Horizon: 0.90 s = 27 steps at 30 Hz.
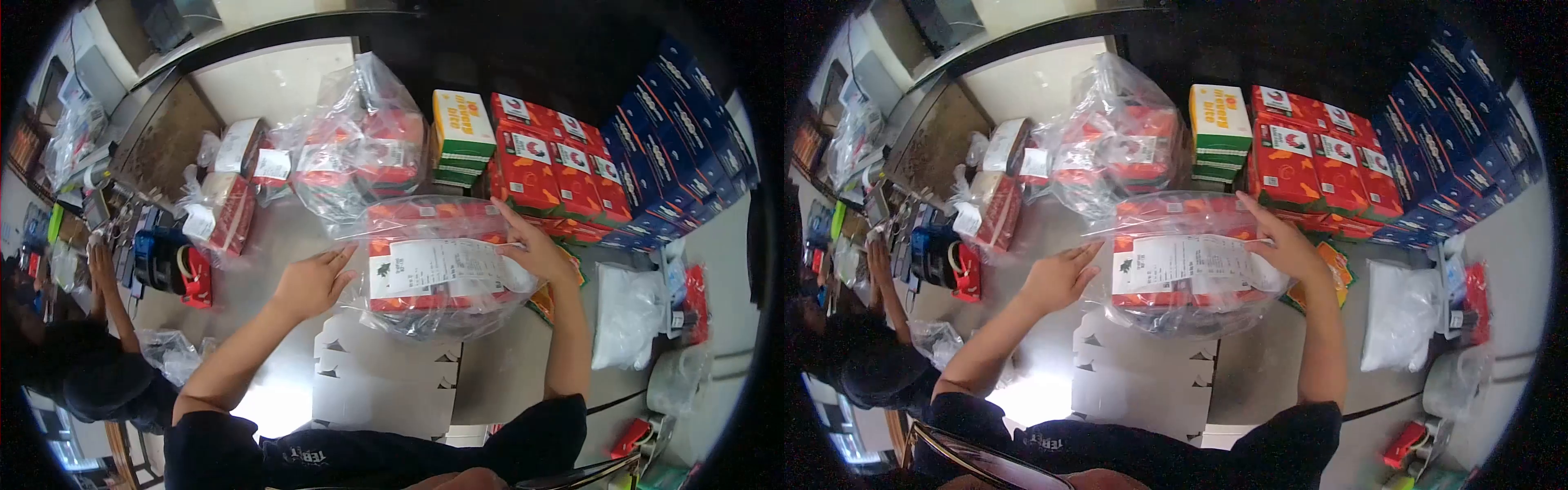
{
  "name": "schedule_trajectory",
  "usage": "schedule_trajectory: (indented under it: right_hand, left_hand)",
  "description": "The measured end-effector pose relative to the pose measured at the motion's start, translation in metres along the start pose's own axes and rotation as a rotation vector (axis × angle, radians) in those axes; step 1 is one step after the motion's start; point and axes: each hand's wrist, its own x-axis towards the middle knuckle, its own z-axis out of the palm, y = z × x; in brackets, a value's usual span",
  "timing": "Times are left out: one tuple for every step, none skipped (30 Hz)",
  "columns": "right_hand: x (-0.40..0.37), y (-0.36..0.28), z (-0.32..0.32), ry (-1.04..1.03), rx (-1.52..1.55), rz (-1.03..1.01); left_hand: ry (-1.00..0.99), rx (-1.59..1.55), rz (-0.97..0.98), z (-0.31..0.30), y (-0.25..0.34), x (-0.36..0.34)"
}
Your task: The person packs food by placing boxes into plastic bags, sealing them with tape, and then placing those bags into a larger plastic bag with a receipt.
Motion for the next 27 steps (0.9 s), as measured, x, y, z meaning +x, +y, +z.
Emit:
schedule_trajectory:
  right_hand:
    - [0.0, -0.002, 0.001, 0.011, -0.074, 0.021]
    - [0.0, -0.003, 0.001, 0.009, -0.068, 0.021]
    - [-0.001, -0.003, 0.0, 0.032, -0.105, 0.038]
    - [-0.001, -0.003, -0.001, 0.059, -0.145, 0.056]
    - [-0.002, -0.003, -0.001, 0.064, -0.145, 0.06]
    - [-0.002, -0.002, 0.0, 0.085, -0.135, 0.047]
    - [-0.002, -0.001, 0.001, 0.104, -0.127, 0.033]
    - [-0.003, -0.001, 0.001, 0.105, -0.129, 0.036]
    - [-0.005, -0.001, 0.001, 0.121, -0.085, 0.045]
    - [-0.009, 0.0, 0.0, 0.144, -0.04, 0.056]
    - [-0.012, 0.003, -0.004, 0.163, -0.041, 0.066]
    - [-0.016, 0.007, -0.007, 0.163, -0.015, 0.141]
    - [-0.021, 0.013, -0.008, 0.16, 0.013, 0.218]
    - [-0.023, 0.022, -0.001, 0.172, 0.012, 0.232]
    - [-0.02, 0.037, 0.012, 0.298, 0.136, 0.093]
    - [-0.018, 0.049, 0.023, 0.426, 0.258, -0.054]
    - [-0.019, 0.055, 0.028, 0.451, 0.271, -0.095]
    - [-0.016, 0.065, 0.036, 0.471, 0.268, -0.093]
    - [-0.012, 0.076, 0.045, 0.596, 0.169, -0.157]
    - [-0.011, 0.08, 0.052, 0.718, 0.069, -0.219]
    - [-0.014, 0.071, 0.055, 0.718, 0.0, -0.165]
    - [-0.015, 0.071, 0.057, 0.733, 0.0, -0.162]
    - [-0.016, 0.072, 0.058, 0.727, 0.068, -0.107]
    - [-0.019, 0.075, 0.058, 0.721, 0.138, -0.053]
    - [-0.024, 0.09, 0.057, 0.623, 0.351, -0.019]
    - [-0.033, 0.086, 0.048, 0.648, 0.353, -0.018]
    - [-0.046, 0.071, 0.036, 0.517, 0.105, 0.026]
  left_hand:
    - [-0.049, 0.033, 0.003, -0.004, -0.003, 0.003]
    - [-0.055, 0.035, 0.001, -0.013, -0.002, 0.008]
    - [-0.234, 0.038, -0.036, -0.028, 0.004, 0.013]
    - [-0.411, 0.04, -0.069, -0.038, 0.011, 0.018]
    - [-0.413, 0.042, -0.063, -0.043, 0.022, 0.018]
    - [-0.185, -0.046, 0.077, -0.044, 0.036, 0.013]
    - [0.045, -0.135, 0.214, -0.041, 0.045, 0.008]
    - [0.045, -0.137, 0.217, -0.031, 0.047, 0.004]
    - [0.091, -0.124, 0.26, -0.015, 0.047, 0.003]
    - [0.136, -0.11, 0.31, -0.005, 0.048, 0.002]
    - [0.077, -0.089, 0.295, -0.006, 0.049, -0.001]
    - [0.071, -0.09, 0.321, -0.007, 0.049, 0.0]
    - [0.104, -0.11, 0.312, -0.008, 0.049, 0.001]
    - [0.14, -0.132, 0.297, -0.009, 0.051, 0.002]
    - [0.137, -0.138, 0.312, -0.017, 0.056, 0.005]
    - [-0.091, -0.065, 0.229, -0.034, 0.06, 0.013]
    - [-0.314, 0.017, 0.146, -0.05, 0.065, 0.022]
    - [-0.313, 0.025, 0.164, -0.061, 0.077, 0.032]
    - [-0.289, 0.037, 0.234, -0.069, 0.099, 0.043]
    - [-0.267, 0.047, 0.302, -0.071, 0.12, 0.055]
    - [-0.193, -0.054, 0.467, -0.057, 0.137, 0.068]
    - [-0.118, -0.157, 0.63, -0.037, 0.148, 0.082]
    - [-0.121, -0.151, 0.644, -0.013, 0.152, 0.097]
    - [0.036, -0.186, 0.772, 0.014, 0.154, 0.114]
    - [0.194, -0.223, 0.902, 0.027, 0.158, 0.125]
    - [0.186, -0.218, 0.927, 0.026, 0.161, 0.13]
    - [0.058, -0.178, 0.932, 0.022, 0.161, 0.133]
